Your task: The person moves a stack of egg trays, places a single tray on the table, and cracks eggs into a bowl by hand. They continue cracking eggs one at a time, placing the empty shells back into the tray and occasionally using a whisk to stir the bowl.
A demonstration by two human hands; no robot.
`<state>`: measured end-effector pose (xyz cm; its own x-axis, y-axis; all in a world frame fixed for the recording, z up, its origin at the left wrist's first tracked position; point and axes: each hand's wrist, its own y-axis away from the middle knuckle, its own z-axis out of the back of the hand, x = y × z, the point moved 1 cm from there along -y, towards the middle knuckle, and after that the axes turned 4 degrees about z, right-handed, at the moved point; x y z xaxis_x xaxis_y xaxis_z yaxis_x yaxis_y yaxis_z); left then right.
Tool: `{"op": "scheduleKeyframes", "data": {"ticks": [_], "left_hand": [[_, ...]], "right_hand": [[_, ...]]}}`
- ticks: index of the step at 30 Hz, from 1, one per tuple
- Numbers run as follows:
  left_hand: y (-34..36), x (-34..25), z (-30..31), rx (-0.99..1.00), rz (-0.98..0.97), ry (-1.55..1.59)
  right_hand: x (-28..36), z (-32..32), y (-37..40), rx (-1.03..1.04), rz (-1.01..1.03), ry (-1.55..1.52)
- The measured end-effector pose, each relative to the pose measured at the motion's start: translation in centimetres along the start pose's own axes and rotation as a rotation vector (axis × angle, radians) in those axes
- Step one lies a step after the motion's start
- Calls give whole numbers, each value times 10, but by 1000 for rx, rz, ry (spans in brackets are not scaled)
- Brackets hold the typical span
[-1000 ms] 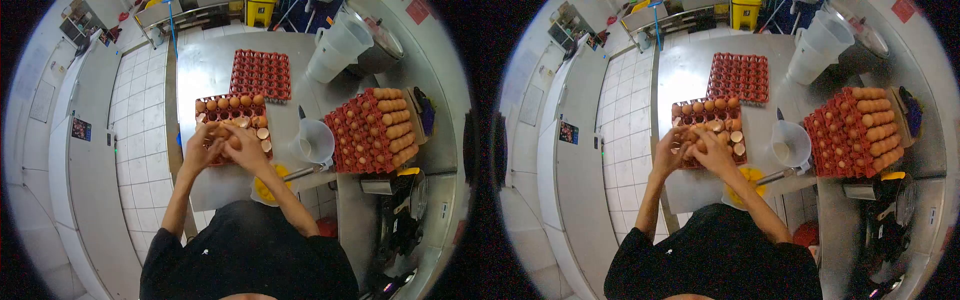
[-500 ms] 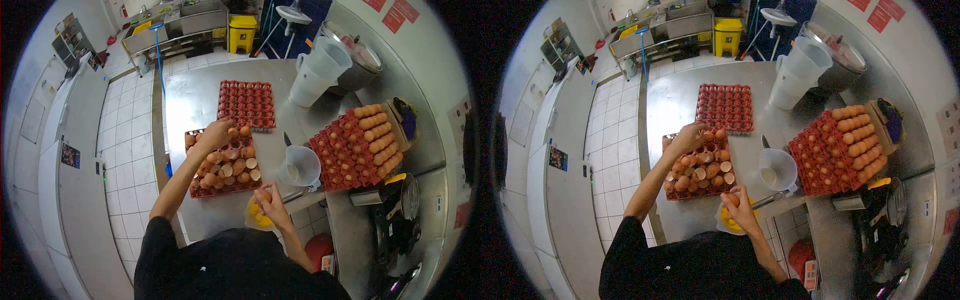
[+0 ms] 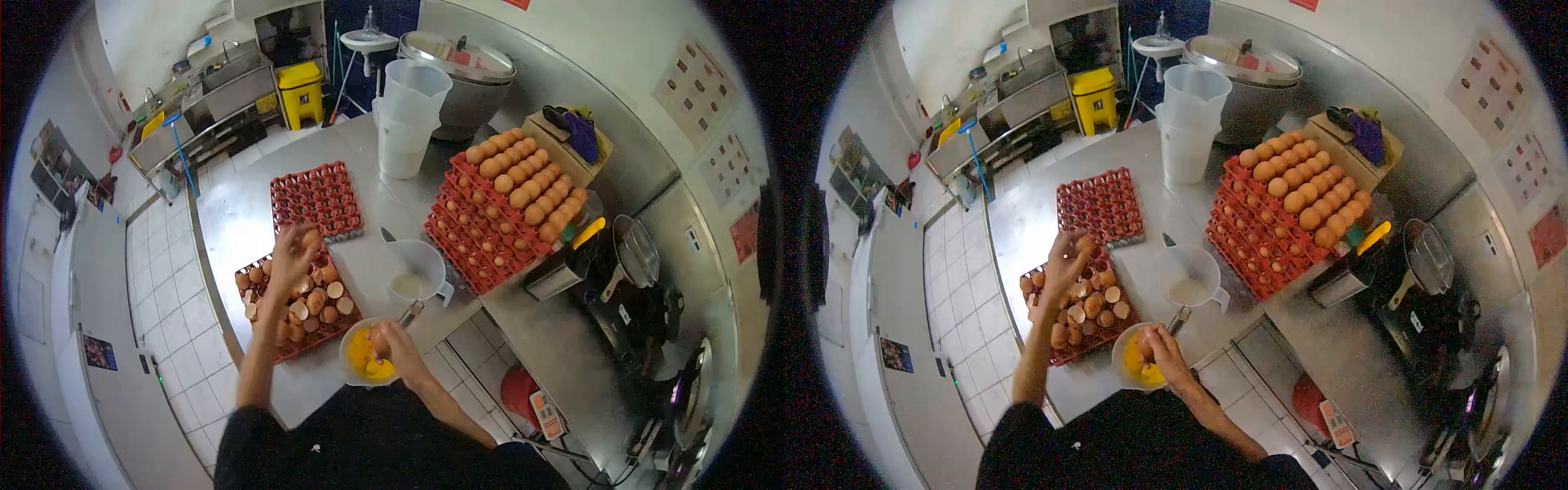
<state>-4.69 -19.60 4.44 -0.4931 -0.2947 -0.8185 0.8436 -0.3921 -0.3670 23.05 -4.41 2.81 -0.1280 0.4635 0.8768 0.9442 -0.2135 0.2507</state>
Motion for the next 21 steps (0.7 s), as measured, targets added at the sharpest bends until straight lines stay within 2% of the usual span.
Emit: {"op": "scheduleKeyframes", "data": {"ticks": [1,3,5,7,8,9,11,13,15,16,17,19,21], "left_hand": [[32,-41,4,-41,42,192],[91,-108,-4,-323,62,337],[149,-114,-31,-625,40,275],[196,-107,-67,-604,122,295],[202,-122,-73,-582,194,363],[206,-136,-75,-558,263,434],[209,-135,-75,-684,256,358],[215,-125,-78,-619,255,363],[215,-138,-83,-627,271,367],[214,-136,-82,-663,272,357],[212,-135,-81,-694,270,348],[215,-133,-83,-669,273,353],[217,-128,-85,-447,370,382]], "right_hand": [[-3,-2,-3,-13,-39,-126],[1,-12,-11,-43,-1,-186],[0,-21,-16,-60,8,-225],[-3,-30,-16,68,328,181],[-10,-38,-17,4,198,31],[-12,-35,-16,37,177,40],[-11,-27,-20,113,173,201],[-19,-27,-18,192,236,229],[-14,-26,-16,113,118,141],[-7,-25,-13,133,65,8],[-8,-25,-15,152,72,4],[-14,-22,-14,147,137,80],[-9,-19,-12,117,161,89]]}}
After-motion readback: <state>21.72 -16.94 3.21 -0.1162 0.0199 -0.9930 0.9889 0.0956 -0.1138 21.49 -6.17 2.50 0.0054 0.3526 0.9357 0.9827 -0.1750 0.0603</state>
